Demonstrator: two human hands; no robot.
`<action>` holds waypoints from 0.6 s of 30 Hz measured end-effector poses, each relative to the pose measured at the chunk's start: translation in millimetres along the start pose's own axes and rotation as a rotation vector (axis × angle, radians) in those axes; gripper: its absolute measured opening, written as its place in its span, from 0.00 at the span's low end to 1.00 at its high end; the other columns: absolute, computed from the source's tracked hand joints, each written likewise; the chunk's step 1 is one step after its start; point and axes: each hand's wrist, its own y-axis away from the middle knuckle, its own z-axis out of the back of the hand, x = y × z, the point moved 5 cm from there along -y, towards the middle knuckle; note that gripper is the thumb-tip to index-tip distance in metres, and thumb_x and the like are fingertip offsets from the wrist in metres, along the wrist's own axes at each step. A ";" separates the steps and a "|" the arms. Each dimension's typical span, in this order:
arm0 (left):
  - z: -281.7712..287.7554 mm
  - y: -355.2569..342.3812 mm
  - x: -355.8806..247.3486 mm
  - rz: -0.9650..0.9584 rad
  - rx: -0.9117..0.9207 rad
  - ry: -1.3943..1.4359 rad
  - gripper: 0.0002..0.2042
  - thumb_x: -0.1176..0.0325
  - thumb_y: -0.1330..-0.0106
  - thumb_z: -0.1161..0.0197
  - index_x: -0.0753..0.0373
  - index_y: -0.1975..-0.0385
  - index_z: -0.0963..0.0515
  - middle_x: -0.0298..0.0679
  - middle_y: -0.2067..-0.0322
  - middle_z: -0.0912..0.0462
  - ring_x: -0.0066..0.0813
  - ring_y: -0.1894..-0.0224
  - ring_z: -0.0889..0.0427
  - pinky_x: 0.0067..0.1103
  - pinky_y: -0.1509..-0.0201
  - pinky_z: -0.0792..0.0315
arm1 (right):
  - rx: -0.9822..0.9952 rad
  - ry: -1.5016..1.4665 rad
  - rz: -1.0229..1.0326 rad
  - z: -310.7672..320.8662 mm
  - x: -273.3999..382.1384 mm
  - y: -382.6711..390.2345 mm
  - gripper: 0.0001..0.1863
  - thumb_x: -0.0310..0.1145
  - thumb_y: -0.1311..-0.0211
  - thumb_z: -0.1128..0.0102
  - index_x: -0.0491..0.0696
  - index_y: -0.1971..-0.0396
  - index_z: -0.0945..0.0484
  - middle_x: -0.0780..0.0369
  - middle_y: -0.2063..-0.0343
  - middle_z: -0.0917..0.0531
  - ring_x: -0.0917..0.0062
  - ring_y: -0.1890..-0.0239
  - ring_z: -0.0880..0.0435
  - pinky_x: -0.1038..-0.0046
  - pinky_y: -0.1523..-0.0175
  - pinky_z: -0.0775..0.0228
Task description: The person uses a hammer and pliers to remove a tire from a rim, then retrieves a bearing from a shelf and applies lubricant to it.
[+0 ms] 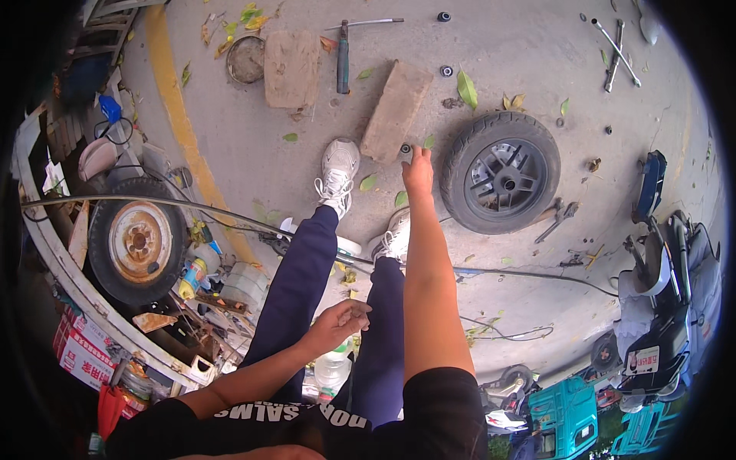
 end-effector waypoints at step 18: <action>-12.5 16.6 -2.3 -0.162 0.169 0.739 0.13 0.62 0.29 0.46 0.65 0.55 0.26 0.40 0.61 0.20 0.32 0.59 0.19 0.26 0.56 0.25 | -0.026 -0.086 -0.076 135.7 83.8 113.0 0.17 0.33 0.53 0.32 0.40 0.64 0.22 0.53 0.67 0.18 0.64 0.65 0.17 0.66 0.55 0.25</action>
